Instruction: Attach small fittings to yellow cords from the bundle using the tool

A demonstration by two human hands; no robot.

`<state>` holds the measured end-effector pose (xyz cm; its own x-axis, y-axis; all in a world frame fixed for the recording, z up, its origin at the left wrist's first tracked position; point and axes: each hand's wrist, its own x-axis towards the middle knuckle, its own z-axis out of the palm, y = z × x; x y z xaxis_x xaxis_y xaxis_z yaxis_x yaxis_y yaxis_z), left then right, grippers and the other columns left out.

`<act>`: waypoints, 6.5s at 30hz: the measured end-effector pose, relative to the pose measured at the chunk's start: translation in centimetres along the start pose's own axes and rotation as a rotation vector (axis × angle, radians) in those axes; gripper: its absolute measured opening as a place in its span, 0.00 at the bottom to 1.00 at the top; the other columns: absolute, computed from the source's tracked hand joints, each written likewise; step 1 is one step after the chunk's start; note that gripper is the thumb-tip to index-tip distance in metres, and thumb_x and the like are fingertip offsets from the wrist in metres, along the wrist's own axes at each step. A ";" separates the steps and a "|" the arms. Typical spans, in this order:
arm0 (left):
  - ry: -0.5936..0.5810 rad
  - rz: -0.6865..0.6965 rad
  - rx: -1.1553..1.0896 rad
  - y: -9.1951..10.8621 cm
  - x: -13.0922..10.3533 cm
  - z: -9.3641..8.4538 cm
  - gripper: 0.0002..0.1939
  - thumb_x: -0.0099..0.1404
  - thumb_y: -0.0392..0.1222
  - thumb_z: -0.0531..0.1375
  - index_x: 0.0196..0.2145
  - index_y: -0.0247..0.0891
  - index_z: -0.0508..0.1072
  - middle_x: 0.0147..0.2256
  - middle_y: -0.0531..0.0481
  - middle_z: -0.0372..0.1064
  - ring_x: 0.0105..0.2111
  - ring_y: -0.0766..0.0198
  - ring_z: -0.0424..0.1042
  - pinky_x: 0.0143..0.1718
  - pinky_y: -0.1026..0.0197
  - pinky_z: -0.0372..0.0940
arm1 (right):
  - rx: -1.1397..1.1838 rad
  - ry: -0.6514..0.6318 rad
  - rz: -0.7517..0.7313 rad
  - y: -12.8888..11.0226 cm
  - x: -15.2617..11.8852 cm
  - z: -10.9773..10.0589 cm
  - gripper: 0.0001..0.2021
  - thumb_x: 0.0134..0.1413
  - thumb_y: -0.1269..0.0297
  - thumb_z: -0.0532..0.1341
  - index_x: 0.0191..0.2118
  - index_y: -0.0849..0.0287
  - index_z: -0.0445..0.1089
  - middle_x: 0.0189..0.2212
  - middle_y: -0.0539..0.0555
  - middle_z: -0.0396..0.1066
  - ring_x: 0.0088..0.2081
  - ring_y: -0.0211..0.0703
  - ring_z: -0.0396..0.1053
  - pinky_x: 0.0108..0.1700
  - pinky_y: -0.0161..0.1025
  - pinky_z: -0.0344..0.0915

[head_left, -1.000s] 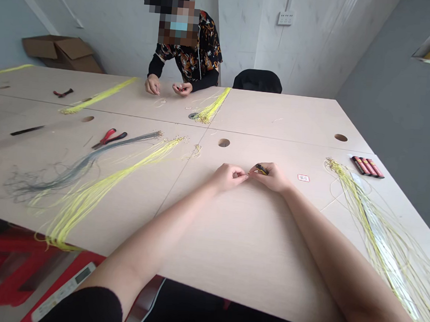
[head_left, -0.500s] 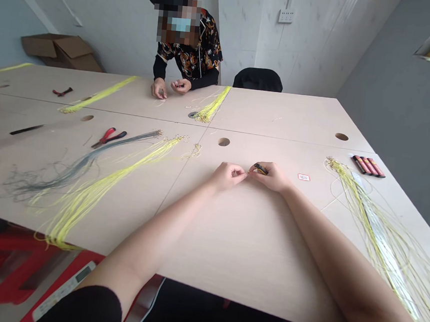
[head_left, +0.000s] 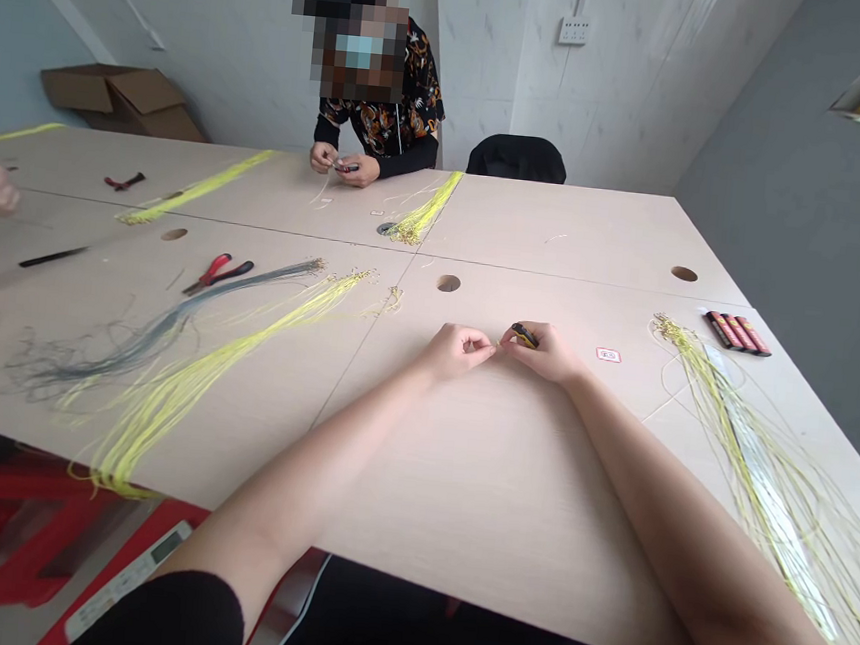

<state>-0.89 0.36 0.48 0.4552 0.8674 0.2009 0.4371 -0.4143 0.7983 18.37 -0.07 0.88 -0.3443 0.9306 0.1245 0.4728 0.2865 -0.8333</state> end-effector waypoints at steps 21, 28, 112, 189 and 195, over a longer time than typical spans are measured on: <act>-0.028 0.012 0.027 -0.4 0.0 0.1 0.15 0.58 0.47 0.58 0.21 0.33 0.71 0.18 0.56 0.61 0.19 0.73 0.53 0.23 0.66 0.50 | -0.002 -0.026 0.007 -0.1 -0.2 0.1 0.13 0.46 0.57 0.57 0.29 0.63 0.70 0.18 0.46 0.53 0.22 0.31 0.48 0.25 0.33 0.48; -0.032 0.007 0.029 -0.3 0.0 0.1 0.15 0.57 0.47 0.58 0.20 0.33 0.71 0.18 0.56 0.61 0.19 0.73 0.52 0.23 0.66 0.49 | -0.012 -0.034 -0.023 -0.3 -0.2 0.1 0.13 0.46 0.58 0.56 0.29 0.63 0.70 0.19 0.47 0.56 0.23 0.32 0.51 0.27 0.33 0.50; 0.172 0.052 -0.013 -0.3 0.2 0.0 0.14 0.58 0.46 0.57 0.21 0.35 0.68 0.18 0.56 0.59 0.19 0.72 0.49 0.22 0.65 0.47 | 0.156 0.148 0.073 -0.2 -0.1 -0.4 0.13 0.45 0.55 0.58 0.23 0.61 0.65 0.18 0.47 0.57 0.24 0.34 0.53 0.29 0.35 0.51; 0.400 0.363 -0.007 0.3 -0.6 0.1 0.11 0.64 0.41 0.53 0.25 0.37 0.66 0.21 0.53 0.62 0.20 0.71 0.56 0.22 0.66 0.53 | 0.903 -0.037 0.167 -2.7 0.6 5.8 0.17 0.44 0.55 0.52 0.13 0.57 0.50 0.09 0.47 0.46 0.15 0.31 0.42 0.19 0.34 0.43; 0.394 0.335 0.001 0.6 -0.8 0.2 0.12 0.64 0.43 0.53 0.24 0.37 0.65 0.21 0.53 0.62 0.20 0.71 0.57 0.23 0.66 0.55 | 0.823 0.015 0.095 -2.2 0.4 6.3 0.18 0.47 0.55 0.50 0.14 0.57 0.50 0.10 0.49 0.53 0.17 0.33 0.50 0.22 0.34 0.49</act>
<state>-0.80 -0.60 0.64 0.2441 0.7247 0.6443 0.3182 -0.6875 0.6528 12.05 -1.79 -0.59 -0.3190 0.9471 0.0364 -0.2481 -0.0463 -0.9676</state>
